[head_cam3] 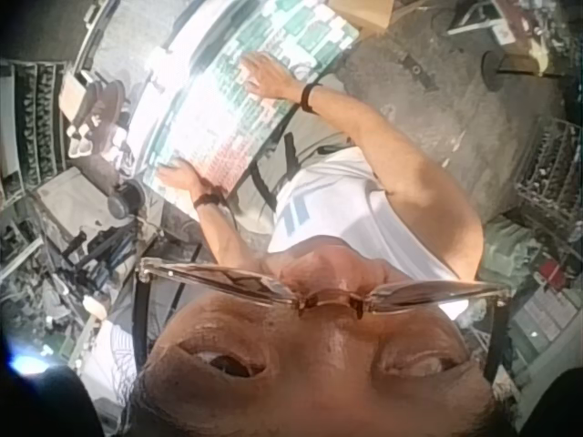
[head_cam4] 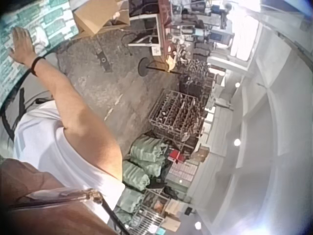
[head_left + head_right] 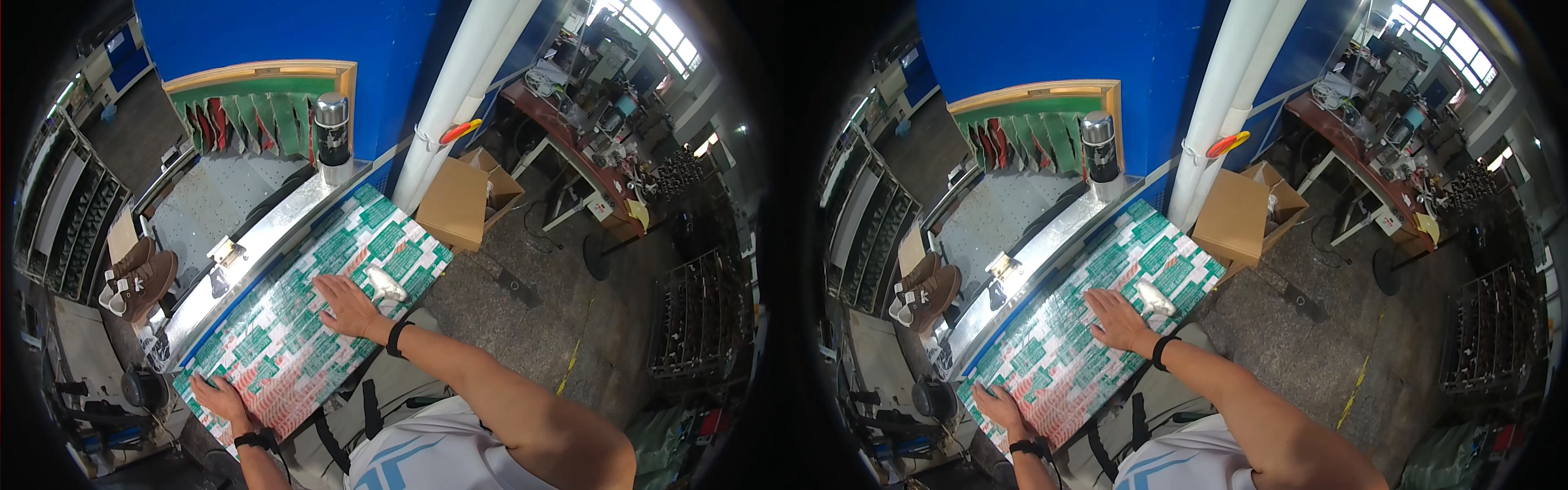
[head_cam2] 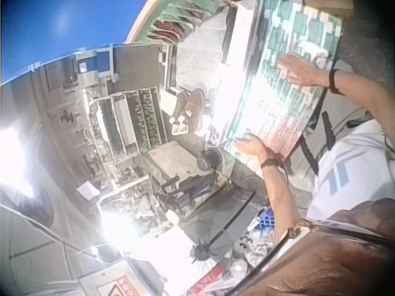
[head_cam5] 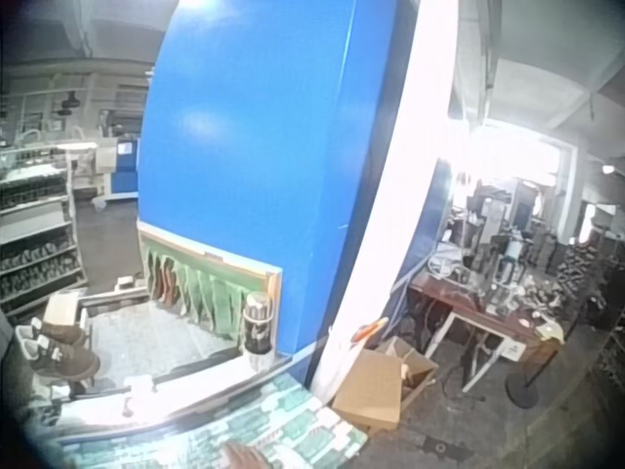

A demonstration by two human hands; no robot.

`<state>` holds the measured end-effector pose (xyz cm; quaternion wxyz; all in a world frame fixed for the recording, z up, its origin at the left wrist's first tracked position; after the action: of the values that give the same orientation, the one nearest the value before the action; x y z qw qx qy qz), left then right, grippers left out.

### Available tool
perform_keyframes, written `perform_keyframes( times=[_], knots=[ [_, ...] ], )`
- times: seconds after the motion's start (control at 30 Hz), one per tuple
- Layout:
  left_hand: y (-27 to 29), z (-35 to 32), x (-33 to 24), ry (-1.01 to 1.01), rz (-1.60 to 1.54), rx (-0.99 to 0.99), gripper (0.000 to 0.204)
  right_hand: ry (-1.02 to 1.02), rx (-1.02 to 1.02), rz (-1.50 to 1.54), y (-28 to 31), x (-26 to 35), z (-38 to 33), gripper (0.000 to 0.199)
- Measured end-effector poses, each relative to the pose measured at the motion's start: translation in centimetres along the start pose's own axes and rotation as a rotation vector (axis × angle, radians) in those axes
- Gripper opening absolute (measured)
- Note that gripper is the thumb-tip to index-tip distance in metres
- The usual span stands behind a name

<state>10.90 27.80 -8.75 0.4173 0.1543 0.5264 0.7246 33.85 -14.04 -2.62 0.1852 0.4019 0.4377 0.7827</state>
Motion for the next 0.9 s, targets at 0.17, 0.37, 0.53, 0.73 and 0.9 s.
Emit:
perform_keyframes(
  times=[0.17, 0.37, 0.53, 0.73, 0.9],
  knots=[
    [0.5, 0.4, -0.6, 0.009, -0.006, 0.000, 0.053, 0.013, -0.042, -0.003, 0.0, -0.1, -0.4, 0.058],
    [1.7, -1.0, 1.2, 0.039, -0.118, 0.011, 0.068, 0.096, -0.139, 0.164, 0.4, 0.9, -0.4, 0.041],
    [1.0, 0.7, -3.4, -0.010, -0.134, -0.057, 0.059, 0.091, -0.136, 0.049, 2.3, -0.7, 0.2, 0.019],
    [2.8, 0.3, -2.3, 0.008, -0.084, -0.025, 0.056, 0.070, -0.135, 0.084, 1.5, 0.6, 0.4, 0.019],
    [2.6, 0.4, -2.1, 0.011, -0.095, -0.004, 0.058, 0.081, -0.122, 0.066, 1.1, 0.7, 0.3, 0.021]
  ],
)
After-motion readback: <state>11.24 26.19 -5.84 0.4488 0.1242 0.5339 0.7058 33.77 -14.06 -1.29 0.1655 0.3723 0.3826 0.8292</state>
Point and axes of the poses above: each hand's wrist, its own z-axis towards the middle knuckle, its own y-axis out of the back of the hand, x = y × z, the point moved 10 cm from there along z, towards the middle knuckle, and after that the axes turned 4 degrees about -y, right-handed, at the moved point
